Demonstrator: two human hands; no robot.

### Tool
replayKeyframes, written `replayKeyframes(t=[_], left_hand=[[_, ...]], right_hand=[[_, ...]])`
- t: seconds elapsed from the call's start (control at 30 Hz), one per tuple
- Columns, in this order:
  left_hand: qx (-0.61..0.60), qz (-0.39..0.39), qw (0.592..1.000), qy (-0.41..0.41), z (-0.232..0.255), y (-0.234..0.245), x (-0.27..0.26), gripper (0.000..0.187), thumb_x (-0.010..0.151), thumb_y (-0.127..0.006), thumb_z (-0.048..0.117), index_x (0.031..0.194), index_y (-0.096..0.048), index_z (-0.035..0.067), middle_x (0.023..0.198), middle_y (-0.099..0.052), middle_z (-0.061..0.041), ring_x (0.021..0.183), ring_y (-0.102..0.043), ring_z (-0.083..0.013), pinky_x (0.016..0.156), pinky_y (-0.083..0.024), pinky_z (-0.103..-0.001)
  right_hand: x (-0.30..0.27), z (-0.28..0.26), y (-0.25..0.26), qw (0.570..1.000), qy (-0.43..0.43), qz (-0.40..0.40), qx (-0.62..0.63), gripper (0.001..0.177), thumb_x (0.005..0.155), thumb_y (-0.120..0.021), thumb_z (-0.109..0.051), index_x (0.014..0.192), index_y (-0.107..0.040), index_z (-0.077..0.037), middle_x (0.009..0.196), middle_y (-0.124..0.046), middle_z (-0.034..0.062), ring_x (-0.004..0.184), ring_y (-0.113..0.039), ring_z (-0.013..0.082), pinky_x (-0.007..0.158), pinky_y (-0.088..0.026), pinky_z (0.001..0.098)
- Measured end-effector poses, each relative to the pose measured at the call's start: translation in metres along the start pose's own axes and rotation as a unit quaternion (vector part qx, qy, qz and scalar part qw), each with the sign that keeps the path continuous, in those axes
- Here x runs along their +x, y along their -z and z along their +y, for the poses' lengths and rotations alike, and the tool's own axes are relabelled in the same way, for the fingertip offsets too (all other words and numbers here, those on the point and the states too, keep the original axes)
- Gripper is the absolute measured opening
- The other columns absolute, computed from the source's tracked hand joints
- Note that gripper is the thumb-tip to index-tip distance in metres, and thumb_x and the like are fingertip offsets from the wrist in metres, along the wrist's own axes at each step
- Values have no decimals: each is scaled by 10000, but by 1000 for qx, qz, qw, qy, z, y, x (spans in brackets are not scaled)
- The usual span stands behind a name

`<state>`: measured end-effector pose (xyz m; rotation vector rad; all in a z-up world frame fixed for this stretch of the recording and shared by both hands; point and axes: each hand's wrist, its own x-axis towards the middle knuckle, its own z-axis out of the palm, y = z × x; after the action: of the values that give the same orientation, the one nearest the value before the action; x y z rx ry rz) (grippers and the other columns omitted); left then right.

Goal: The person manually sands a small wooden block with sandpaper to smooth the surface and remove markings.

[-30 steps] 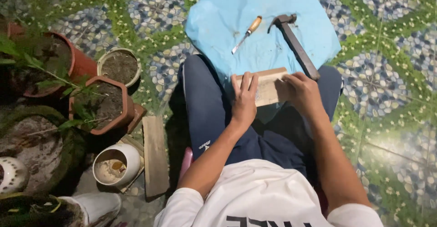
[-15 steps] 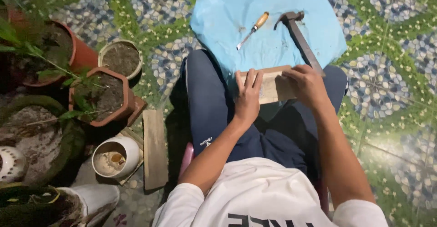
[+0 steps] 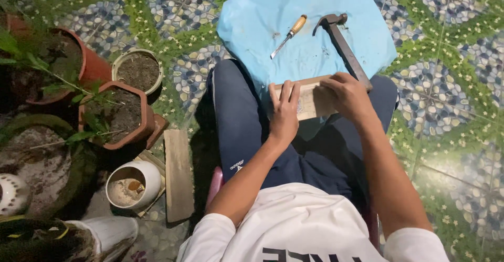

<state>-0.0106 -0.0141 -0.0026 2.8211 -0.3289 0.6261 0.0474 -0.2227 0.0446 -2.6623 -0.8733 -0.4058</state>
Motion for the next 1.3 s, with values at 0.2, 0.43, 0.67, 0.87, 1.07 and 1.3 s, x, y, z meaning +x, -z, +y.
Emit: replayKeyframes(t=[0.2, 0.43, 0.67, 0.87, 1.07, 1.3], left_hand=[[-121, -4, 991, 56, 3, -9, -1, 871, 725, -791, -187, 1466, -441, 107, 1506, -350, -145, 1436, -274, -591, 408, -555, -383], [-112, 25, 992, 42, 5, -2, -1, 908, 665, -801, -212, 1449, -451, 84, 1478, -390, -160, 1414, -318, -574, 472, -635, -385], [-109, 35, 992, 47, 6, -5, -1, 927, 640, -800, -222, 1442, -453, 89, 1479, -392, -153, 1417, -317, -562, 482, -617, -415], [-97, 36, 994, 46, 7, -8, -5, 946, 640, -785, -236, 1456, -439, 94, 1498, -382, -155, 1426, -310, -551, 505, -627, -417], [-142, 37, 988, 53, 8, 14, -1, 887, 709, -728, -271, 1465, -437, 88, 1512, -370, -179, 1417, -304, -576, 464, -571, -415], [-115, 18, 992, 50, 8, 10, -2, 912, 679, -763, -249, 1465, -438, 81, 1526, -356, -192, 1427, -295, -580, 476, -579, -439]], right_hand=[[17, -3, -17, 999, 13, -39, 0, 310, 1025, -515, -192, 1222, -722, -311, 1131, -658, 24, 1054, -694, 323, 812, -592, 440], [-4, 34, -11, 1000, 14, 8, 5, 184, 983, -678, -115, 1108, -771, -212, 995, -694, 57, 842, -693, 368, 672, -553, 466], [-32, 26, -29, 995, -88, 50, -2, 203, 946, -715, -158, 1134, -765, -219, 957, -688, 53, 805, -721, 352, 673, -588, 428], [-32, -4, -25, 981, -158, 113, 11, 125, 976, -751, -180, 1070, -795, -110, 856, -702, 85, 745, -720, 332, 639, -586, 390], [-37, -22, -16, 966, -213, 143, 42, 143, 907, -734, -145, 997, -804, -59, 797, -720, 179, 740, -708, 429, 634, -576, 458], [-44, -24, -22, 943, -256, 195, 82, 146, 886, -799, -156, 998, -813, -62, 794, -729, 201, 782, -718, 441, 623, -571, 450]])
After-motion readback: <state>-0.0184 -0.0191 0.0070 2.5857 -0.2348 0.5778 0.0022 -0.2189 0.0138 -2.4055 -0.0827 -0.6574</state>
